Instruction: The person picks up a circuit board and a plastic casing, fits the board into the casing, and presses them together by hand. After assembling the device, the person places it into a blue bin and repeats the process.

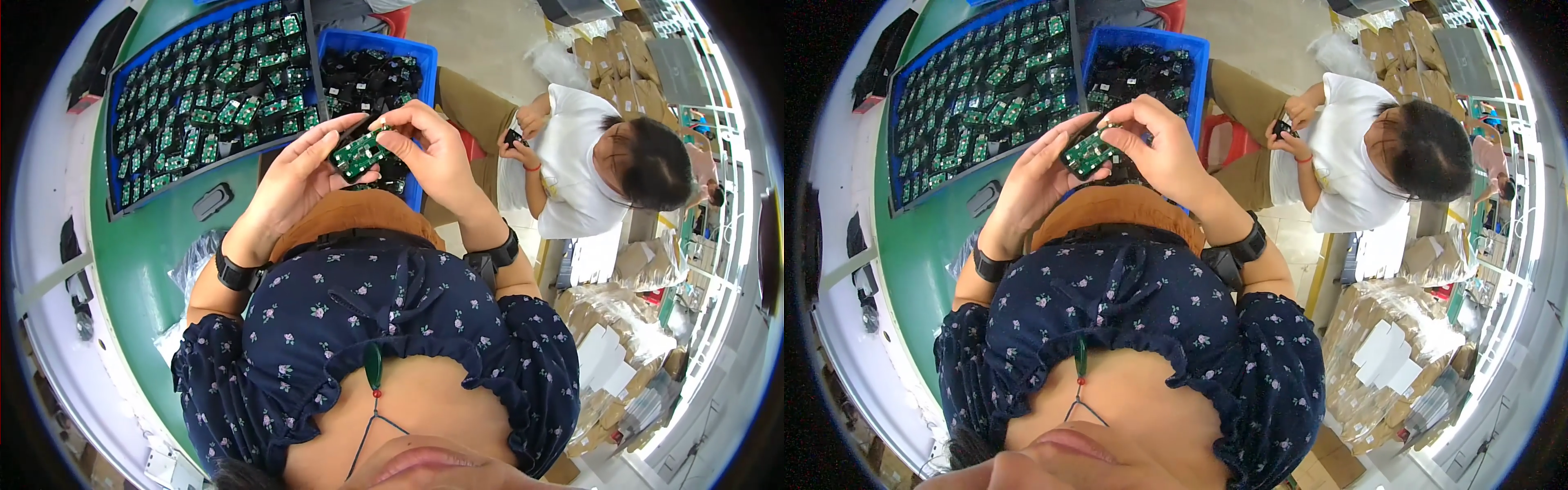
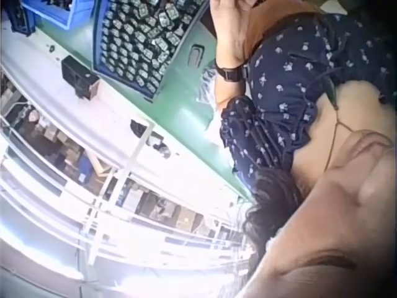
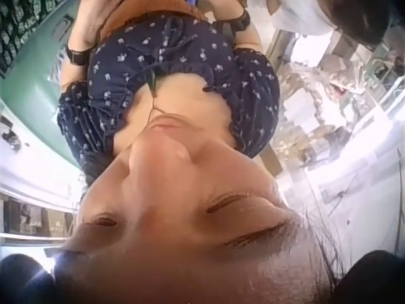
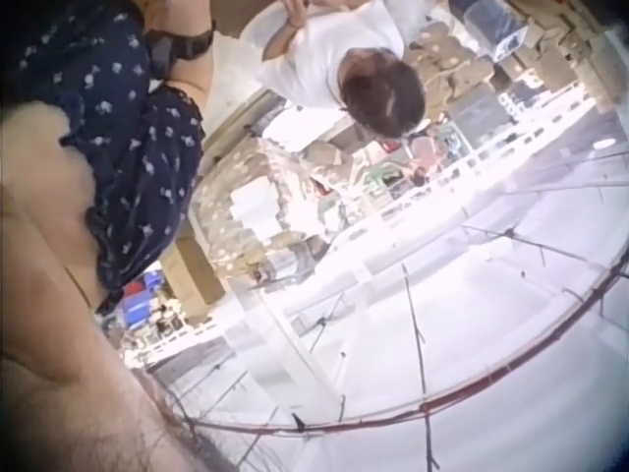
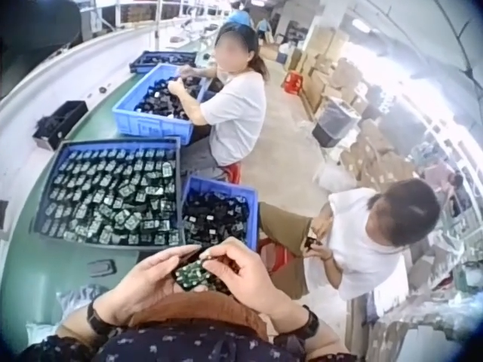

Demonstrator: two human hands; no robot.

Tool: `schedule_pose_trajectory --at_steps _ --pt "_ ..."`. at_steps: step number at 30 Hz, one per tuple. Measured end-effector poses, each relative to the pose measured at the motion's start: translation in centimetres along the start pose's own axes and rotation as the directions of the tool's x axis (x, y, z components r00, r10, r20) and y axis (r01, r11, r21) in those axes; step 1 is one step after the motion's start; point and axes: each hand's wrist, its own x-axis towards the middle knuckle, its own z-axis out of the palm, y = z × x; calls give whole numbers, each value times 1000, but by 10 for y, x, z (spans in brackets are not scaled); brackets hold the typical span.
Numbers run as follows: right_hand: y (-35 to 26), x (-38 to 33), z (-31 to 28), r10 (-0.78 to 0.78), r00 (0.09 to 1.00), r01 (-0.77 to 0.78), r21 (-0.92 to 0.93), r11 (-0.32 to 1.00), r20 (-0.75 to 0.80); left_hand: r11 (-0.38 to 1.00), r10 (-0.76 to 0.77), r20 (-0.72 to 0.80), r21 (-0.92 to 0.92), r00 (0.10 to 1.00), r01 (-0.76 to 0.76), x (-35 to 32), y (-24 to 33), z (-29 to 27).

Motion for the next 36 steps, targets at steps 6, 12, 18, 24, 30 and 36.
schedule_pose_trajectory --at_steps 6,12,18,24,30,36 --pt "-7 3 7 -90 996 85 -171 982 -19 959 85 -120 277 989 -49 1 -4 13" --pt "-1 6 11 -224 967 198 -192 961 -125 938 144 -96 329 985 -105 -1 -6 8" --pt "2 8 6 48 989 -26 155 988 -141 913 220 -175 383 960 -139 -4 -3 4" --pt "1 9 20 182 976 -214 370 904 120 897 266 -127 394 956 -198 -5 -1 8" --pt "8 15 28 152 977 -200 377 905 153 793 395 -161 558 905 -246 -14 -7 7" --pt "-12 23 30 -289 956 272 -203 940 -57 814 385 -233 542 893 -210 -17 -7 9"
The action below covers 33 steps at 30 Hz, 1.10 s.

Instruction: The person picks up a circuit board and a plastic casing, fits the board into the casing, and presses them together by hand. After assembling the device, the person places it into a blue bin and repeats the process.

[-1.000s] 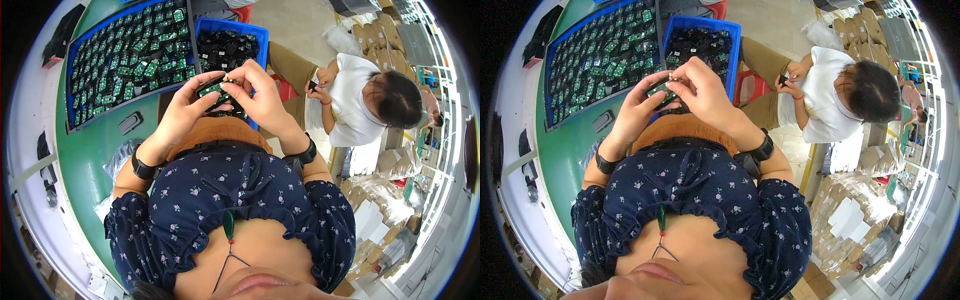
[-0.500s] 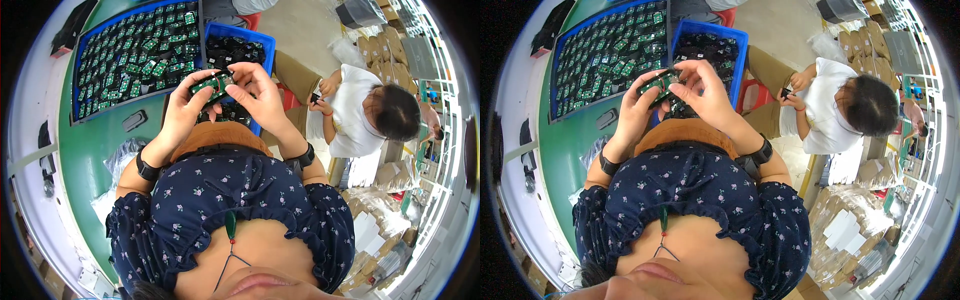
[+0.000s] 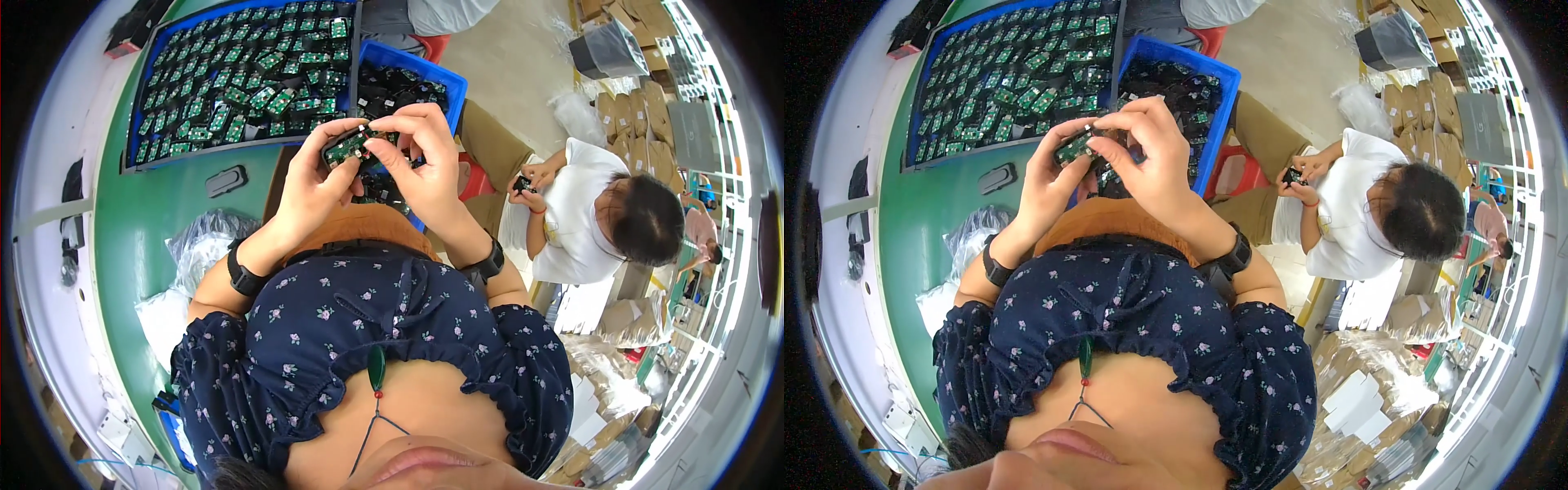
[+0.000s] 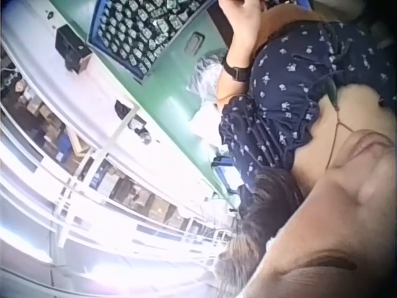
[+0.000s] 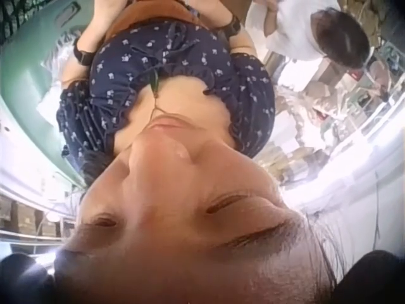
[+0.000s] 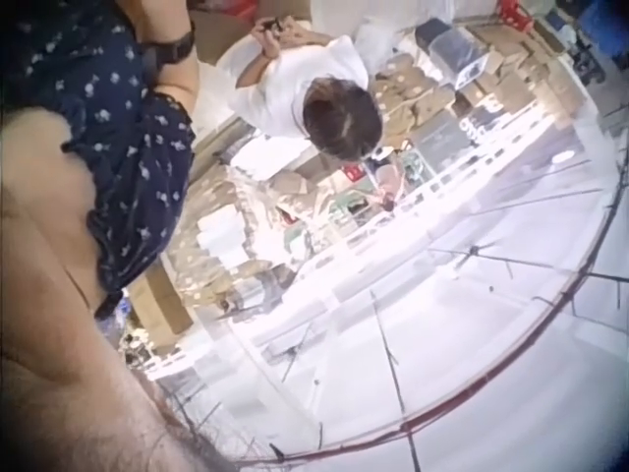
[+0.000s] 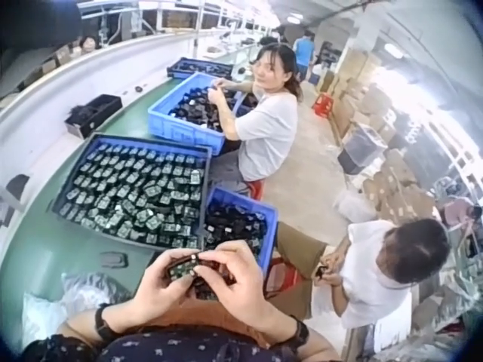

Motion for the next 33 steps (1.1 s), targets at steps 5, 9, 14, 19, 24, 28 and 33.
schedule_pose_trajectory --at_steps 5,9,14,19,24,28,33 --pt "2 1 13 -50 999 49 -53 997 -20 999 24 -38 33 999 -23 -3 -1 3" --pt "0 -1 17 16 1000 -16 30 999 -16 998 47 -54 53 997 -44 -1 -6 0" --pt "0 -7 17 72 997 -74 87 994 19 995 85 -99 55 991 -80 -4 -7 3" --pt "1 -16 20 306 952 -263 563 784 19 995 56 -71 90 996 -49 -8 -8 5" --pt "3 -16 14 381 925 -298 642 707 10 993 44 -43 108 998 -39 -5 -8 10" --pt "-4 -11 24 378 926 -298 628 719 7 989 79 -69 132 994 -70 -10 -6 3" --pt "-5 -5 31 374 927 -333 531 779 34 989 101 -117 121 988 -86 -13 1 -4"
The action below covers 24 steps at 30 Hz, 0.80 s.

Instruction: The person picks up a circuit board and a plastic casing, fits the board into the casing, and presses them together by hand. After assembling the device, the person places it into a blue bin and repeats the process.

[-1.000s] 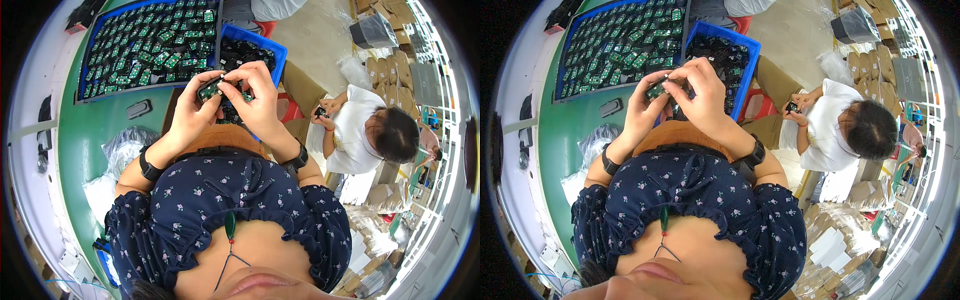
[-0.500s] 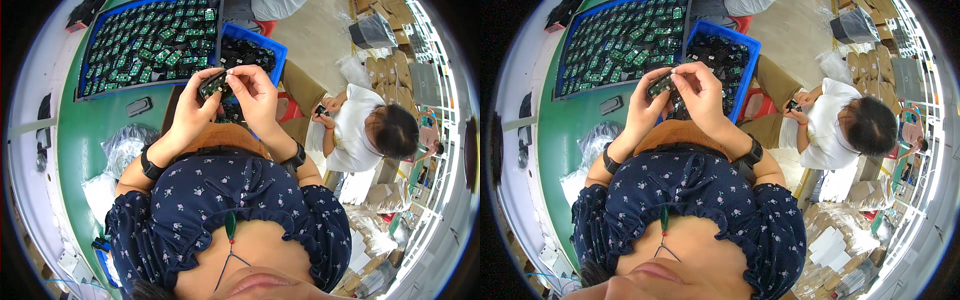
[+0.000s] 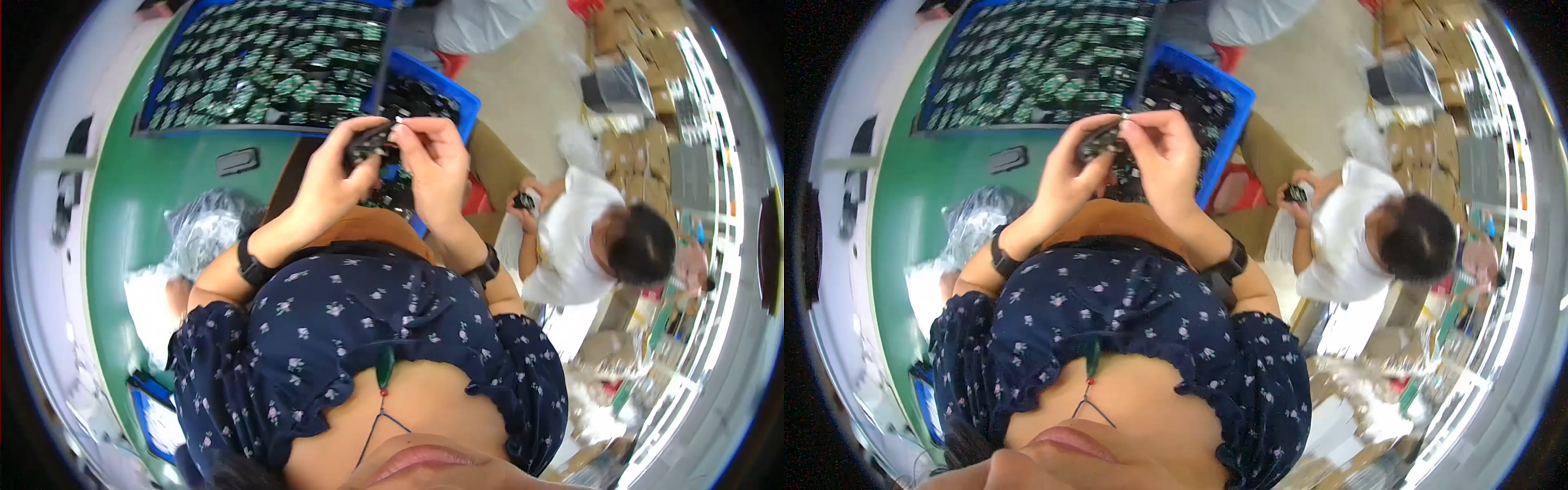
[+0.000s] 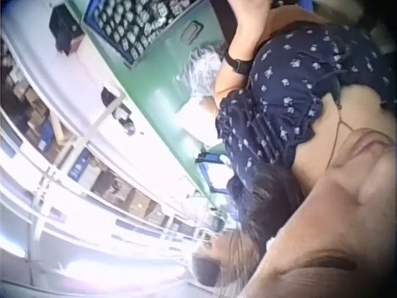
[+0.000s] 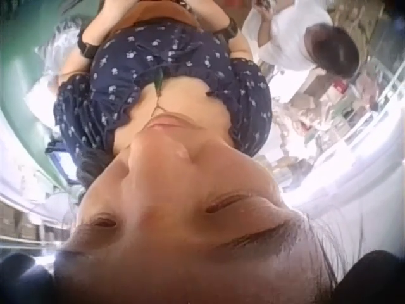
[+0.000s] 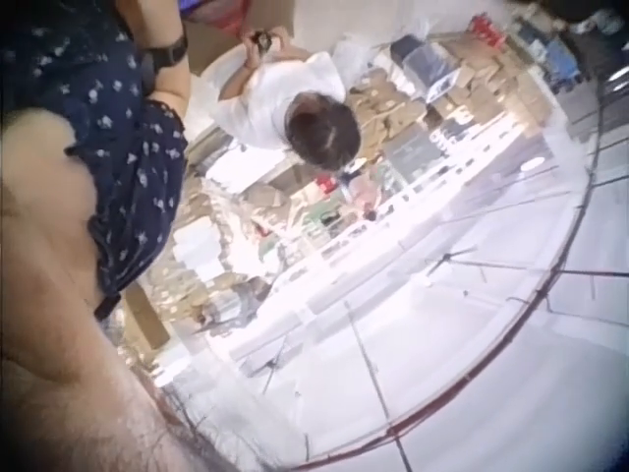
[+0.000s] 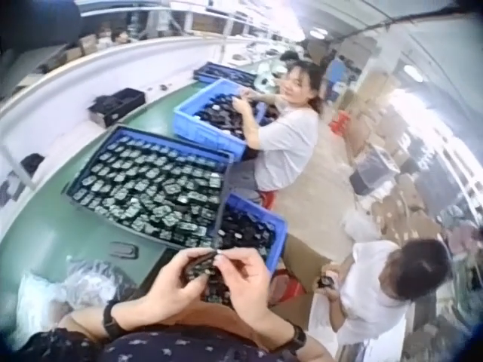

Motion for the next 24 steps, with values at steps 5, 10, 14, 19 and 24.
schedule_pose_trajectory --at_steps 5,10,14,19,24 --pt "0 0 21 -11 998 29 -310 950 59 952 279 -96 157 956 -262 -8 -15 -19" --pt "15 5 29 44 955 90 -430 898 292 853 413 -285 454 865 -258 -19 -22 -32" --pt "15 21 47 222 882 -56 -376 925 416 796 486 -385 565 785 -216 -33 -21 -48" --pt "21 35 74 329 806 -159 -355 921 492 705 643 -453 665 618 -246 -33 -33 -69" --pt "30 50 78 109 737 203 -373 905 667 693 629 -469 699 619 -175 -30 -34 -77"
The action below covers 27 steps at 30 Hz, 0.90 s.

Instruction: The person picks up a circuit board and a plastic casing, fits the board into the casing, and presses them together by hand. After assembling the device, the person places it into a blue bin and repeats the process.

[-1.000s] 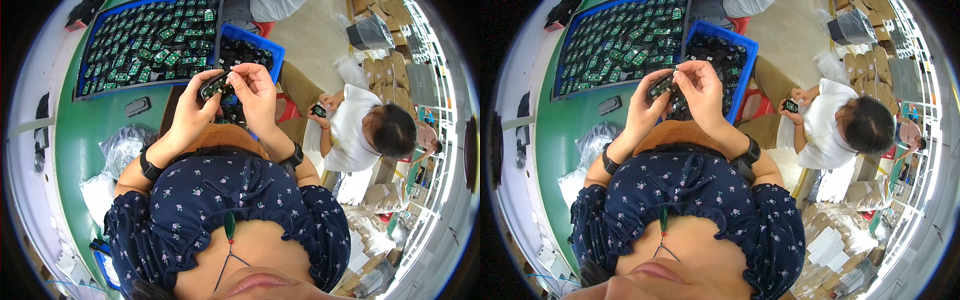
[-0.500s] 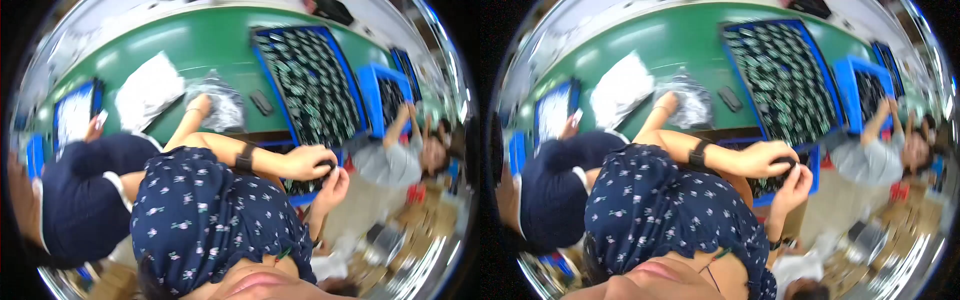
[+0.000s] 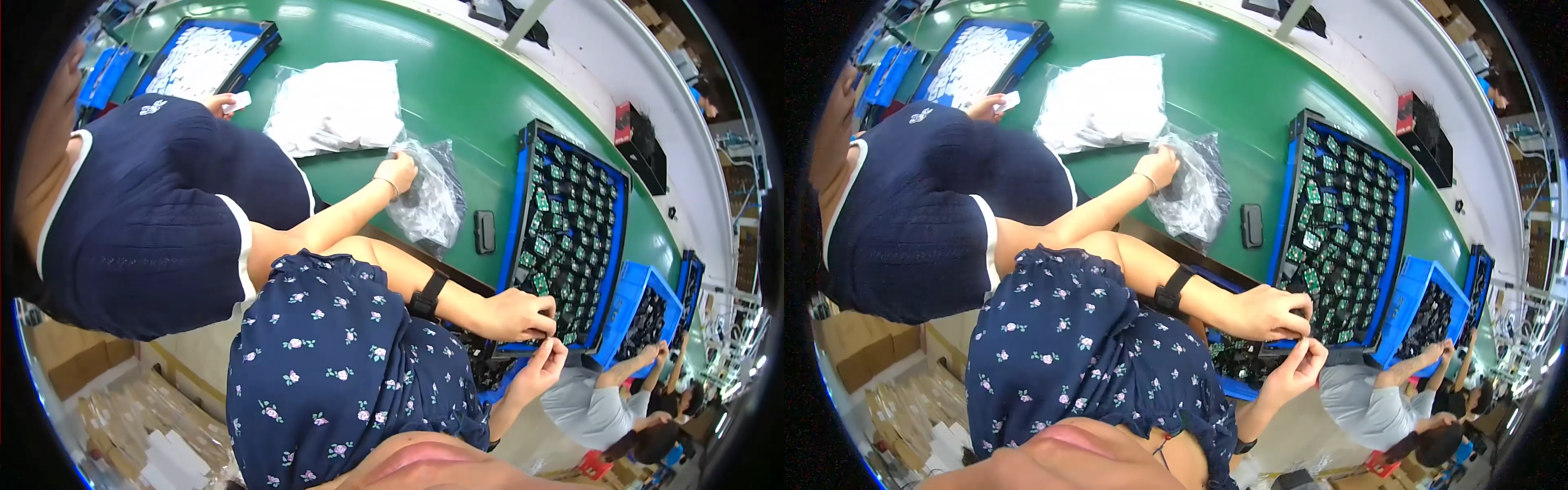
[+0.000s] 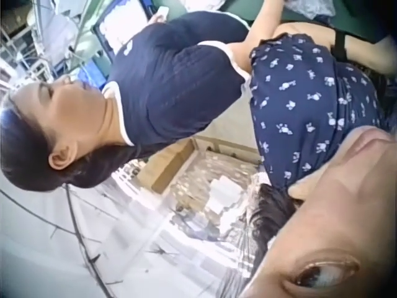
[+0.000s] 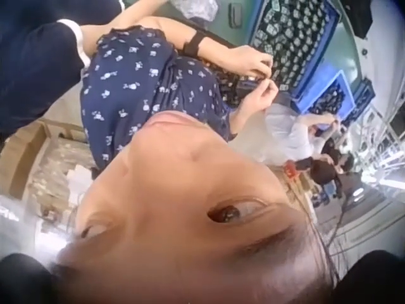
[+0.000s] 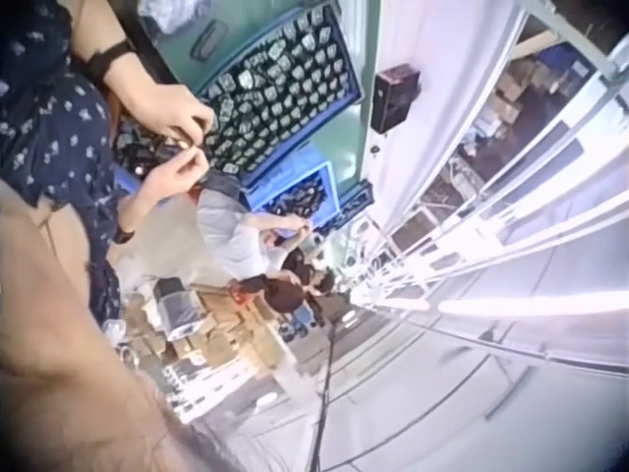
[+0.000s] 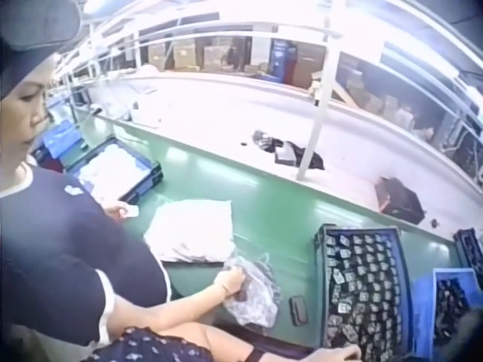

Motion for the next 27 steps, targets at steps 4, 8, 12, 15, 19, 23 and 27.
schedule_pose_trajectory --at_steps 4,8,12,15,19,23,27 --pt "-2 5 -7 15 996 -7 -92 996 84 999 1 24 45 1000 -2 3 3 0" --pt "-1 1 -6 -8 998 11 -59 998 57 999 37 8 29 999 -37 3 6 3" --pt "-6 -3 -2 -229 972 234 -237 943 50 986 -121 -2 -120 993 119 0 12 2" --pt "-17 -7 -1 -409 908 407 -427 808 91 958 -173 96 -214 980 190 -1 13 0" --pt "-16 -15 -6 -370 924 369 -477 798 95 914 -173 178 -338 969 225 -7 14 6" --pt "-14 -24 -18 -244 970 231 -293 928 -5 860 -170 327 -412 930 302 -9 16 20" --pt "11 -29 -41 -73 986 57 -108 993 -149 764 -162 501 -481 850 429 -7 16 30"
